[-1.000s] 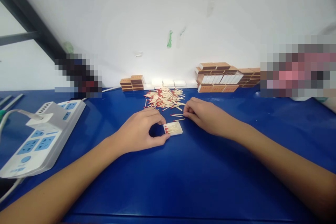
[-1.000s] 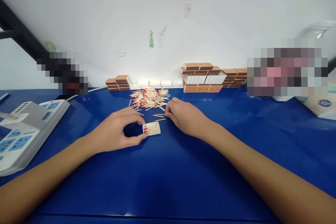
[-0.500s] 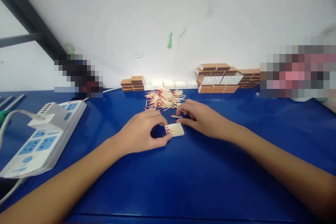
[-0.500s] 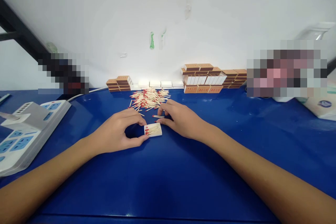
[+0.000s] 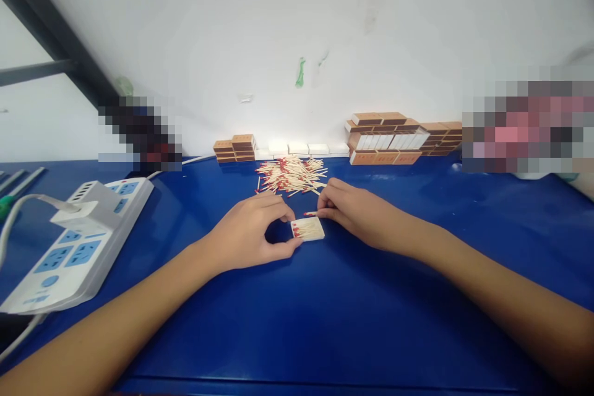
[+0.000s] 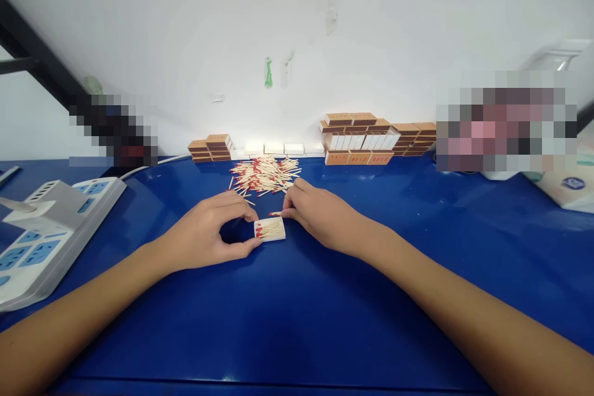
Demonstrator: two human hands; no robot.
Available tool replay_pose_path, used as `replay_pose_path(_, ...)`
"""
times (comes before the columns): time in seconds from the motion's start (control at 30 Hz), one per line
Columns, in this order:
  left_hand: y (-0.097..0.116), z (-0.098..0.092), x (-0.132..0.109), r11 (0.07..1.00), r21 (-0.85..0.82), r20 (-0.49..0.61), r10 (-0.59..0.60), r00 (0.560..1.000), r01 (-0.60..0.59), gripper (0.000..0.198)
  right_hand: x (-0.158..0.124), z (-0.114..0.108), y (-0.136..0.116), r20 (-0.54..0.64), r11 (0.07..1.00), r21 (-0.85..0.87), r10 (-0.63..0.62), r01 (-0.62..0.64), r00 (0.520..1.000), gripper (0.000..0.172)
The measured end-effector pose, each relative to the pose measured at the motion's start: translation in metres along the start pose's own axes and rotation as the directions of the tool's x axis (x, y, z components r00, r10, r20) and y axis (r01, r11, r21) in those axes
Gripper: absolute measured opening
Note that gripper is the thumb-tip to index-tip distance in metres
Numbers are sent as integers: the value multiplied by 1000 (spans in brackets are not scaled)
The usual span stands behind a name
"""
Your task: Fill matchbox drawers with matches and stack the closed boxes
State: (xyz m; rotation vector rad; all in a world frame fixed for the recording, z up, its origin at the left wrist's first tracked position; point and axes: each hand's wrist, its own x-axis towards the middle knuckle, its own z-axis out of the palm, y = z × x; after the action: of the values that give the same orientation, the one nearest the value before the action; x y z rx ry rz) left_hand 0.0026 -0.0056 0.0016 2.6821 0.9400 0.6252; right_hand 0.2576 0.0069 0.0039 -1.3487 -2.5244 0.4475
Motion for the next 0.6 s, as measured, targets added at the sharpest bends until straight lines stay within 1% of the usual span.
replay_pose_path(0.07, 0, -1, 0, 1000, 10, -5, -6, 1000, 6, 19, -3, -3, -2, -47, 1000, 2, -5, 5, 999, 20)
replay_pose_path(0.13, 1, -1, 0, 1000, 11, -5, -8, 1000, 8, 19, -5, -3, -5, -71, 999, 25, -26, 28, 997, 20)
replay_pose_path(0.23, 2, -1, 1, 1000, 4, -4, -7, 1000, 7, 19, -8, 5, -12, -29, 996, 48, -75, 77, 997, 18)
replay_pose_path(0.33, 2, -1, 1, 1000, 14, -9, -5, 1000, 6, 17, -10, 12, -20, 5, 997, 18, -77, 77, 997, 14)
replay_pose_path(0.43, 3, -1, 1, 1000, 16, -13, 8, 1000, -8, 17, -10, 10, -23, 11, 998, 36, -57, 56, 998, 12)
replay_pose_path(0.6, 3, -1, 0, 1000, 11, -17, 18, 1000, -18, 18, -10, 2, -21, 63, 997, 58, -61, 58, 996, 20)
